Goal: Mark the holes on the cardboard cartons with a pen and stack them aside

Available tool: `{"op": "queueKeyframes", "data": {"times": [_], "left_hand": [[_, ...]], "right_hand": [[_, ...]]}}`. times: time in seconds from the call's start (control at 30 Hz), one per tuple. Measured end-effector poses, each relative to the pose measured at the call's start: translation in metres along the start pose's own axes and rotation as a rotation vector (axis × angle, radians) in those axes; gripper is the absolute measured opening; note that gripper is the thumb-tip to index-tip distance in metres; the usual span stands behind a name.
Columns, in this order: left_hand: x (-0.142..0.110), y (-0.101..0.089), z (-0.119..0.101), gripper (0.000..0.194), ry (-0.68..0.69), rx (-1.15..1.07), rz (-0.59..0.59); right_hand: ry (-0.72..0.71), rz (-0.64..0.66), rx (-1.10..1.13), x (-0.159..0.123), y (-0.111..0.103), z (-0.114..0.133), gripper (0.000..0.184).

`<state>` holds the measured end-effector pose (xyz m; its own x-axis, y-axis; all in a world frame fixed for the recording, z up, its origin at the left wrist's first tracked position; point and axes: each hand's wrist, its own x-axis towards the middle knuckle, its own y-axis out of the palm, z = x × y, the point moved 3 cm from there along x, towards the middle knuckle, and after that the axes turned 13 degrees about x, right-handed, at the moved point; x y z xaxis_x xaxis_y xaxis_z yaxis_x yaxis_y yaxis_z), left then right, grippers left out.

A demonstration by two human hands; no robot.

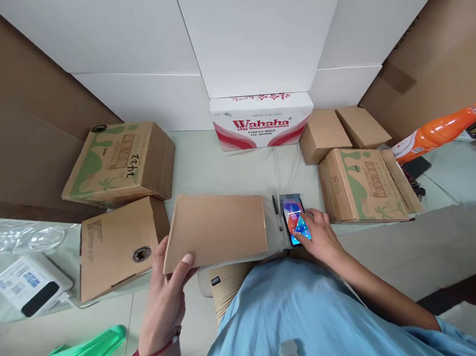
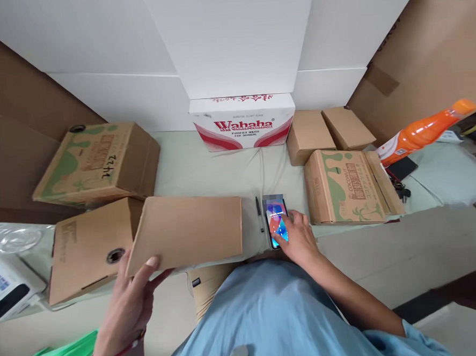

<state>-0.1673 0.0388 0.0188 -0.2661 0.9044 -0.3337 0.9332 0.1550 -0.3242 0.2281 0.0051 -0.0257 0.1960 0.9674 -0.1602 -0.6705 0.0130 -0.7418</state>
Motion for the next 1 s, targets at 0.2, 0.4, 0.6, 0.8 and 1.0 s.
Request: {"op": "queueKeyframes", "data": {"times": [0.2, 0.4, 0.6, 0.8, 1.0], "left_hand": [[0.001, 0.013, -0.012, 0.092, 0.115, 0.045, 0.043], [0.005, 0.04, -0.025, 0.101, 0.282, -0.019, 0.204], [0.024, 0.08, -0.036, 0.108, 0.226, -0.201, 0.283], [0.025, 0.119, -0.046, 0.077, 0.164, -0.483, 0.38], [0.019, 0.167, -0.055, 0.076, 0.047, -0.43, 0.664]], "right_hand": [[-0.054, 0.248, 0.765, 0.002, -0.01, 0.029, 0.096], [0.037, 0.538, 1.026, 0.001, -0.01, 0.027, 0.148], [0.105, 0.532, 1.279, -0.002, -0.021, 0.016, 0.122], [0.308, 0.138, 1.476, 0.002, -0.029, 0.01, 0.079], [0.401, -0.136, 1.576, 0.052, -0.048, 0.01, 0.057]]}}
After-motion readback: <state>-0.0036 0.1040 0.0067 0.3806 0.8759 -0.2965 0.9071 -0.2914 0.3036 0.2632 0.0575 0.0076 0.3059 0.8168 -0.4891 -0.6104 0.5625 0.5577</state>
